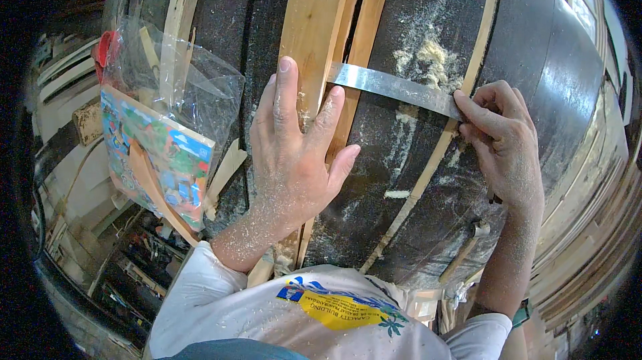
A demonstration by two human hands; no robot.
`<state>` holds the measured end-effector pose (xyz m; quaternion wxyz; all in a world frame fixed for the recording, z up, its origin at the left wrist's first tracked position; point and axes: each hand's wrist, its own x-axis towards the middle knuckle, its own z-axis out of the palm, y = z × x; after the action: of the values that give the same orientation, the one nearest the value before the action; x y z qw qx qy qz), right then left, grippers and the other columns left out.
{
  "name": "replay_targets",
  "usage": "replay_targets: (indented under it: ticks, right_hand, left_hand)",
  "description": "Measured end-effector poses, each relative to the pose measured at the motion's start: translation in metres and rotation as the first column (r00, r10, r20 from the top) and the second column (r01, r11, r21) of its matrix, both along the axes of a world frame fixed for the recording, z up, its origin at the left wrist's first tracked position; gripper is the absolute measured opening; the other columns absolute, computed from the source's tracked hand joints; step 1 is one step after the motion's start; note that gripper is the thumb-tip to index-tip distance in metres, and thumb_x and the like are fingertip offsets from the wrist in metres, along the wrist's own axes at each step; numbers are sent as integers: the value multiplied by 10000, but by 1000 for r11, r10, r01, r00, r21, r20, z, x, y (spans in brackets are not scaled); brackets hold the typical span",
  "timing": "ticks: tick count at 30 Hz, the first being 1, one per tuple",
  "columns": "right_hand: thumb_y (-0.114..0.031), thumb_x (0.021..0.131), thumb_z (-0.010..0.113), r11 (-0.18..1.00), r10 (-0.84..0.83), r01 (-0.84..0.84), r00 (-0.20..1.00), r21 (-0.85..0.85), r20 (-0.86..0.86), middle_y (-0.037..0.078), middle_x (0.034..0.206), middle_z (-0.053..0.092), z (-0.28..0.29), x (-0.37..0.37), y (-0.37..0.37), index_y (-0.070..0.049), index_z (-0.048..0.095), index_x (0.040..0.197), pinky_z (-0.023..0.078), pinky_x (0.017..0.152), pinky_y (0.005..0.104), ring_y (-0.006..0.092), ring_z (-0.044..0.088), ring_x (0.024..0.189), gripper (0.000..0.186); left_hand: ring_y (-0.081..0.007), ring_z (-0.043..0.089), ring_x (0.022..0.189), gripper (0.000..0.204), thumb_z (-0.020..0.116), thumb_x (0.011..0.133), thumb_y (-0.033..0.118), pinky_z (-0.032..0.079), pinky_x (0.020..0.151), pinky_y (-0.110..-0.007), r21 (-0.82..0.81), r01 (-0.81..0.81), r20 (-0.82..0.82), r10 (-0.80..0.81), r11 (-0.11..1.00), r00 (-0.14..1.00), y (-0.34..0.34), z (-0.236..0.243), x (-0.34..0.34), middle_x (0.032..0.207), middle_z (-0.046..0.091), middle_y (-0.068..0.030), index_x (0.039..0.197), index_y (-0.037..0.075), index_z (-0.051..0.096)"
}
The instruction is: The person uses a push stick to feed a wooden plank through a table saw, creating thin strips. They then measure the strips with a metal ruler and proceed to gather, sort, and stack the resulting wood pieces on the workshop floor.
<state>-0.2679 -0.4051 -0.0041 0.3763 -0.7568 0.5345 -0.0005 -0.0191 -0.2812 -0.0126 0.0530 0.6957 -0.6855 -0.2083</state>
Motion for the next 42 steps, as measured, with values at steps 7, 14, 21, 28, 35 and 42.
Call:
replay_targets:
  ticks: [7, 14, 21, 28, 35, 42]
  right_hand:
    - [48, 781, 736, 999, 33, -33, 999, -15, -8, 60, 1007, 585, 1, 1, -3, -117, 724, 1225, 535, 812, 313, 189, 591, 977, 473]
    - [64, 763, 735, 996, 82, -83, 996, -25, -17, 61, 989, 577, 2, 1, -6, -100, 722, 1216, 521, 763, 300, 193, 575, 933, 482]
    - [44, 761, 729, 993, 114, -115, 993, -40, -17, 65, 981, 580, 1, 2, -9, -63, 728, 1181, 511, 788, 334, 209, 570, 923, 434]
    - [46, 738, 727, 990, 125, -126, 992, -59, -22, 81, 957, 579, 2, 4, -10, -44, 731, 1151, 503, 805, 352, 231, 570, 914, 423]
    - [72, 726, 719, 991, 121, -122, 993, -64, -13, 81, 953, 578, 4, 6, -10, -40, 731, 1148, 502, 796, 344, 228, 564, 911, 437]
    - [129, 705, 679, 996, 59, -55, 997, -73, 47, 82, 970, 572, -5, -7, -2, -45, 724, 1155, 500, 788, 349, 244, 561, 919, 485]
  left_hand:
    - [-473, 345, 1391, 799, 852, 727, 364, 358, 1072, -583, -65, -23, -9, 23, 998, 1000, 0, -3, 0, 1607, 194, -283, 1421, 123, 537]
    - [-477, 349, 1388, 791, 840, 732, 369, 361, 1070, -584, -54, -27, -30, 25, 998, 999, -1, -2, 1, 1603, 214, -289, 1420, 125, 536]
    - [-488, 347, 1381, 776, 840, 733, 357, 366, 1064, -594, -30, -20, -26, 19, 999, 999, -1, -3, 1, 1603, 210, -290, 1412, 123, 546]
    - [-488, 355, 1371, 784, 854, 714, 358, 383, 1052, -595, -35, -24, -51, 23, 999, 998, -3, -4, 2, 1599, 219, -287, 1402, 123, 560]
    - [-481, 354, 1374, 796, 863, 697, 363, 391, 1047, -594, -22, -35, -71, 34, 999, 997, -3, -4, 2, 1598, 229, -282, 1396, 125, 565]
    - [-514, 320, 1382, 782, 839, 746, 313, 336, 1086, -599, 8, 2, -65, -1, 1000, 998, -2, 2, 4, 1593, 179, -306, 1433, 111, 522]
